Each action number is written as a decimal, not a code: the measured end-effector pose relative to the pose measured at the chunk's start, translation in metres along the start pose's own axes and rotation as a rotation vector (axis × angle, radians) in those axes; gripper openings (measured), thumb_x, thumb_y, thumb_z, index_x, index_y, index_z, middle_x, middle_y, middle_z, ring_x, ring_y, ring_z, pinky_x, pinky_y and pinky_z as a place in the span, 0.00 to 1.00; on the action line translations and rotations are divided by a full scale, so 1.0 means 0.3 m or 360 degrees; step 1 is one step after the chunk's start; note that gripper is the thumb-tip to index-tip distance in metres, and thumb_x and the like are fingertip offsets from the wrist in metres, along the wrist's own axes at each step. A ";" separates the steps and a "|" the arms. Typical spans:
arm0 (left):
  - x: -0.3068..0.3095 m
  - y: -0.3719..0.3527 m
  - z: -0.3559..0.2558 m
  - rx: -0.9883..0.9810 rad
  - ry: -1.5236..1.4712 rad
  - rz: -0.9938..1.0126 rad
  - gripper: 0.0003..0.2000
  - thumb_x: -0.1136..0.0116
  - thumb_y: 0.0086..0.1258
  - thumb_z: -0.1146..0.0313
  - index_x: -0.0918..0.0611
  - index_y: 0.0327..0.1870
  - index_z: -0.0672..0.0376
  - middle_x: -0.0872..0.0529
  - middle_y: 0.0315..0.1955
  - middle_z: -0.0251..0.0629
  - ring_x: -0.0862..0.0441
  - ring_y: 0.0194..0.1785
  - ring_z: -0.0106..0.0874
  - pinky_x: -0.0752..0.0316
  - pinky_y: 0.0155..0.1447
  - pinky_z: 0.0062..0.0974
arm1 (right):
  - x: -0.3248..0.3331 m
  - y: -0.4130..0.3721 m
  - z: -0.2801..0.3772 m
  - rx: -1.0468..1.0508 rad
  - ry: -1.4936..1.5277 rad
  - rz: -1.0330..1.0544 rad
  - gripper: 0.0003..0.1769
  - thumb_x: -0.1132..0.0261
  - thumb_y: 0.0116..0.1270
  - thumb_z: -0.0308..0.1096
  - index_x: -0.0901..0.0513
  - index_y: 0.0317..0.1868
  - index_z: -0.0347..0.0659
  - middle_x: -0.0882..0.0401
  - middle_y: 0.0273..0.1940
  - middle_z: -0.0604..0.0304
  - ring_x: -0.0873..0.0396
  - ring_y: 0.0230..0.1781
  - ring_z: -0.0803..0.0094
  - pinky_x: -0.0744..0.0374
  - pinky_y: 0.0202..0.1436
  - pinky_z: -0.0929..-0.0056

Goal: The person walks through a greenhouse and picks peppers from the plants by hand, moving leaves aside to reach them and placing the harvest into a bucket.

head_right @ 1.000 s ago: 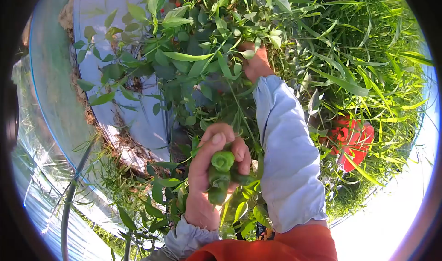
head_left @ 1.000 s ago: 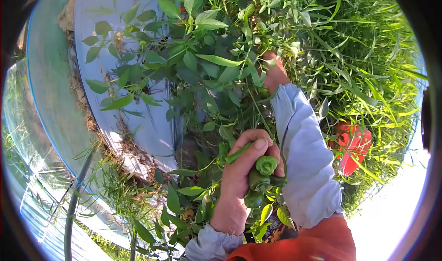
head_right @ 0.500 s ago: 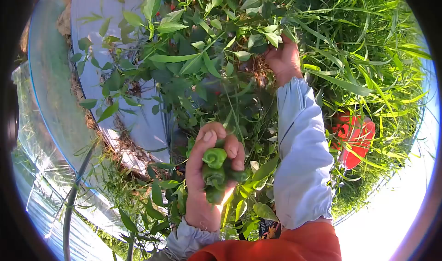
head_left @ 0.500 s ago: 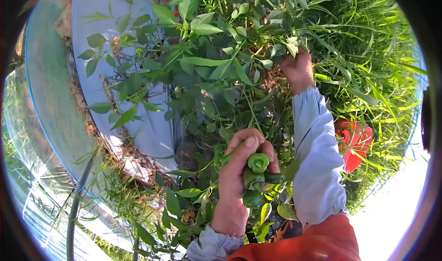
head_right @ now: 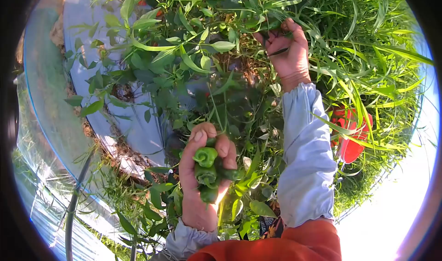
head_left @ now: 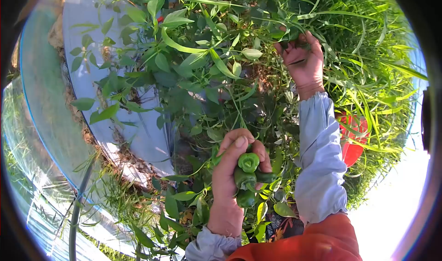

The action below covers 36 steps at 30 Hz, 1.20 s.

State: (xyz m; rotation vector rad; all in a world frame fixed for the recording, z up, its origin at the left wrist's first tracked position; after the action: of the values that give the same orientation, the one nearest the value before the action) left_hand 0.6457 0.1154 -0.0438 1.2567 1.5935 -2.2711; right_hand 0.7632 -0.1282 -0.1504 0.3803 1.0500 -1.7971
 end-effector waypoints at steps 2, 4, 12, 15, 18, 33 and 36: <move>-0.005 -0.003 -0.001 -0.0001 -0.0018 -0.0035 0.08 0.46 0.72 0.63 0.25 0.43 0.57 0.21 0.24 0.41 0.20 0.23 0.32 0.31 0.15 0.23 | -0.016 -0.040 0.007 0.0130 -0.0441 -0.0208 0.09 0.41 0.71 0.38 0.22 0.44 0.43 0.18 0.47 0.53 0.22 0.52 0.58 0.25 0.60 0.52; 0.001 0.002 0.000 -0.0019 0.0010 -0.0014 0.08 0.47 0.72 0.63 0.25 0.43 0.57 0.21 0.25 0.41 0.20 0.23 0.31 0.31 0.15 0.23 | 0.008 -0.086 0.013 0.0186 -0.0707 -0.0318 0.12 0.37 0.69 0.35 0.21 0.49 0.38 0.17 0.46 0.55 0.20 0.50 0.62 0.23 0.58 0.54; -0.012 -0.004 0.017 0.0179 0.0493 -0.0246 0.12 0.43 0.70 0.63 0.22 0.48 0.60 0.20 0.26 0.36 0.19 0.25 0.27 0.25 0.25 0.20 | -0.086 -0.343 0.005 -0.0309 -0.0706 -0.0278 0.17 0.36 0.65 0.37 0.20 0.47 0.31 0.19 0.41 0.55 0.19 0.44 0.64 0.24 0.60 0.54; -0.018 -0.006 0.032 0.0163 0.0587 -0.0273 0.23 0.37 0.67 0.60 0.23 0.59 0.63 0.19 0.28 0.35 0.18 0.26 0.26 0.22 0.29 0.21 | -0.164 -0.410 -0.022 -0.0413 -0.0516 -0.0169 0.17 0.36 0.64 0.38 0.17 0.44 0.31 0.18 0.43 0.52 0.19 0.47 0.61 0.23 0.59 0.59; -0.029 -0.008 0.051 0.0165 0.0736 -0.0162 0.27 0.36 0.67 0.54 0.24 0.60 0.64 0.18 0.30 0.36 0.18 0.26 0.27 0.21 0.30 0.22 | -0.269 -0.405 -0.074 -0.0545 -0.0875 0.0086 0.21 0.34 0.62 0.43 0.17 0.41 0.29 0.21 0.53 0.41 0.26 0.60 0.52 0.32 0.68 0.55; -0.030 0.022 -0.008 0.0301 0.0669 -0.0188 0.15 0.35 0.66 0.56 0.20 0.37 0.60 0.19 0.28 0.34 0.19 0.26 0.25 0.20 0.30 0.22 | -0.369 -0.299 -0.198 -0.0829 -0.0713 -0.0229 0.16 0.38 0.69 0.36 0.19 0.46 0.29 0.20 0.28 0.59 0.23 0.28 0.71 0.22 0.33 0.73; -0.017 0.019 -0.001 0.0425 0.0619 -0.0129 0.16 0.33 0.65 0.56 0.20 0.37 0.61 0.19 0.28 0.34 0.20 0.27 0.25 0.21 0.32 0.23 | -0.330 -0.276 -0.188 -0.0432 -0.1501 -0.0105 0.12 0.38 0.68 0.32 0.18 0.47 0.33 0.23 0.23 0.63 0.27 0.23 0.76 0.29 0.26 0.77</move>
State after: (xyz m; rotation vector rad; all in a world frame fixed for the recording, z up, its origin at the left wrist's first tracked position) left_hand 0.6519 0.1112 -0.0447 1.8276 1.5022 -2.4695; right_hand 0.7275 -0.0131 -0.0777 -0.6304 0.5978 -1.5659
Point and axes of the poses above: each hand's wrist, its own y-axis towards the middle knuckle, its own x-axis out of the back of the hand, z = x × y, the point moved 3 cm from there along y, towards the middle knuckle
